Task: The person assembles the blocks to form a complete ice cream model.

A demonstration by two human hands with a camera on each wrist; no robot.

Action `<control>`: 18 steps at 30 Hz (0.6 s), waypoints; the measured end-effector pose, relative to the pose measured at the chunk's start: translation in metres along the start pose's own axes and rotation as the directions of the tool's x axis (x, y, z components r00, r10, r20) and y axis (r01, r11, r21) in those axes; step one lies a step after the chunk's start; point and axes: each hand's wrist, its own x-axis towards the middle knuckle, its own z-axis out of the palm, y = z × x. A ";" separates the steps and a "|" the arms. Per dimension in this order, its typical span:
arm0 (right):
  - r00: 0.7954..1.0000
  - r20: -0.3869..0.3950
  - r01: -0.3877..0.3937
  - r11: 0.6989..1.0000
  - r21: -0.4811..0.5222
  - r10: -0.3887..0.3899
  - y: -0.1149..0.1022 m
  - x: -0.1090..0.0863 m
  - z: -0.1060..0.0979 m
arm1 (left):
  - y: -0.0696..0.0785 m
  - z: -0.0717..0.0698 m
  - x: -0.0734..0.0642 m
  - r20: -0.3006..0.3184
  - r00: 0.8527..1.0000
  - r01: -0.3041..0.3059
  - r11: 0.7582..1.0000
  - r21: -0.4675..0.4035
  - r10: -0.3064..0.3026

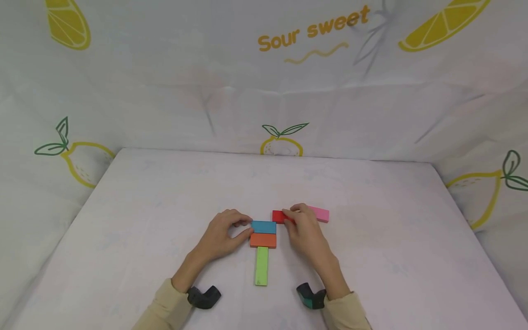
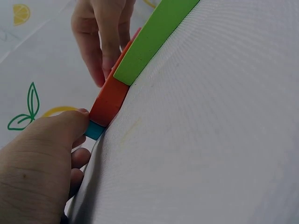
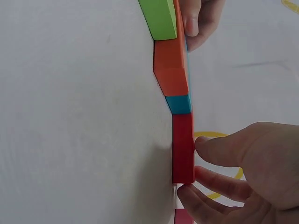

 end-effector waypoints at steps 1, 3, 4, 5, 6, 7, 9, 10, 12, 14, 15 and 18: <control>1.000 -0.001 0.005 1.000 0.002 -0.005 0.000 0.000 0.000 | 0.000 0.000 0.000 0.000 1.000 0.000 1.000 0.000 0.000; 1.000 -0.002 0.015 1.000 0.002 -0.015 -0.001 0.001 0.001 | 0.000 0.000 0.000 -0.003 1.000 -0.001 1.000 0.001 0.001; 1.000 -0.002 0.019 1.000 0.001 -0.019 -0.001 0.001 0.002 | -0.001 0.000 0.000 -0.004 1.000 -0.001 1.000 0.002 0.001; 1.000 -0.002 0.025 1.000 -0.002 -0.025 -0.002 0.001 0.002 | -0.001 0.001 0.000 -0.004 1.000 -0.001 1.000 0.003 0.001; 1.000 -0.001 0.028 1.000 -0.001 -0.028 -0.002 0.002 0.003 | -0.001 0.001 0.000 -0.005 1.000 -0.001 1.000 0.004 0.001; 1.000 0.001 0.030 1.000 -0.002 -0.030 -0.003 0.002 0.003 | -0.001 0.001 0.000 -0.006 1.000 -0.001 1.000 0.004 0.001; 1.000 0.006 0.030 1.000 -0.003 -0.030 -0.004 0.003 0.004 | -0.001 0.001 0.000 -0.009 1.000 -0.001 1.000 0.005 0.001; 0.999 0.009 0.031 1.000 -0.005 -0.031 -0.005 0.004 0.005 | -0.001 0.001 0.000 -0.009 1.000 0.000 1.000 0.005 0.000; 0.999 0.017 0.028 1.000 -0.007 -0.028 -0.006 0.005 0.006 | -0.001 0.001 0.000 -0.006 1.000 0.000 1.000 0.006 0.000; 0.999 0.025 0.026 1.000 -0.008 -0.026 -0.007 0.005 0.007 | -0.001 0.001 0.000 0.000 1.000 0.002 1.000 0.007 -0.002; 0.999 0.029 0.025 1.000 -0.006 -0.024 -0.008 0.006 0.008 | -0.001 0.001 0.000 0.004 1.000 0.003 1.000 0.006 -0.003; 0.999 0.038 0.025 1.000 0.000 -0.025 -0.009 0.007 0.010 | -0.002 0.001 0.000 0.013 1.000 0.007 1.000 0.004 -0.008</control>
